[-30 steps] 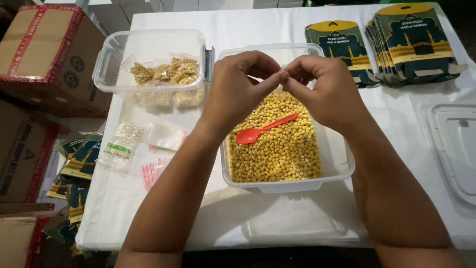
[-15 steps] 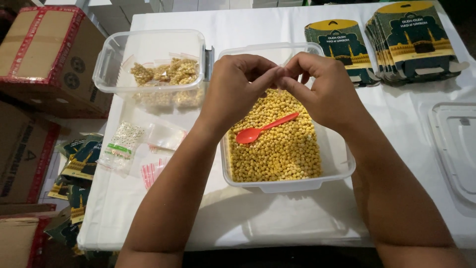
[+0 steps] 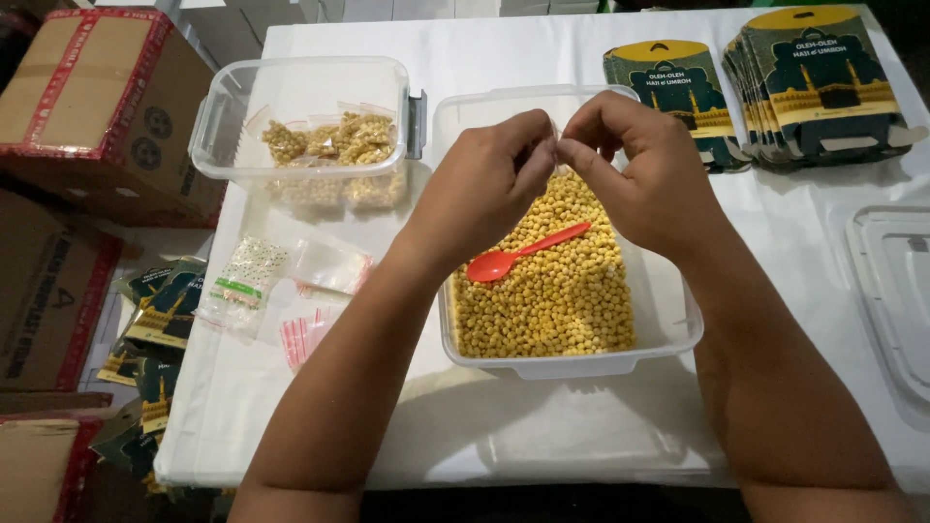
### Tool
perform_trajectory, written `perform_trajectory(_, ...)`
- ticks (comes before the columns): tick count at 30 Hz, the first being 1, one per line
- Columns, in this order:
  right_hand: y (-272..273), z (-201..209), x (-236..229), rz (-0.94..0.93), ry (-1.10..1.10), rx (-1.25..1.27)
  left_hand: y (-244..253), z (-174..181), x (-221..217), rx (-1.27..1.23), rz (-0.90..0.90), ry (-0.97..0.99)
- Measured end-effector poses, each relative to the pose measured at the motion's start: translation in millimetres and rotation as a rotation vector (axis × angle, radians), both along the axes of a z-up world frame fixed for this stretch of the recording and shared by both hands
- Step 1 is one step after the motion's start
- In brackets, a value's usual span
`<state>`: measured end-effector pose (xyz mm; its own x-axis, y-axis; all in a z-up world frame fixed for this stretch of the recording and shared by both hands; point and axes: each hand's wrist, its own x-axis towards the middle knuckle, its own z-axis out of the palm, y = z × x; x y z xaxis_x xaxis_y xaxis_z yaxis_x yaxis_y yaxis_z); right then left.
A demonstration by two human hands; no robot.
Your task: Packing small yellow beads into containers and bags using a spoon and fingers.
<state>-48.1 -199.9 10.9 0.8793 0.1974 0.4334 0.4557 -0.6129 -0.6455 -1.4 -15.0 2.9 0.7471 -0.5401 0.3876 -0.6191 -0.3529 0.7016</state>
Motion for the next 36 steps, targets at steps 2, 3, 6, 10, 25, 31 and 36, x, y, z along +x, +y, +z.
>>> perform_trajectory(2,-0.2,-1.3,0.3,0.008,0.022,0.018,2.1,1.4,-1.3,-0.027,-0.056,-0.029)
perform_trajectory(3,0.0,-1.0,-0.1,0.007,0.024,0.018,1.5,0.7,-2.2,-0.027,-0.057,-0.028)
perform_trajectory(6,0.5,-1.1,-0.8,0.058,0.034,-0.004,-0.6,-4.7,-2.2,-0.097,-0.108,-0.052)
perform_trajectory(10,0.1,-2.1,-1.0,0.035,-0.045,-0.109,-3.8,-13.2,1.1,-0.035,-0.081,-0.221)
perform_trajectory(25,-1.6,-2.6,0.7,-0.034,0.037,0.074,7.5,-2.8,0.7,0.051,-0.051,-0.581)
perform_trajectory(31,-0.8,-0.6,1.3,0.021,0.159,0.180,7.9,-2.5,1.3,0.087,-0.060,-0.793)
perform_trajectory(36,-1.5,-1.5,1.3,-0.012,0.153,0.175,9.9,-1.6,1.5,0.093,-0.013,-0.885)
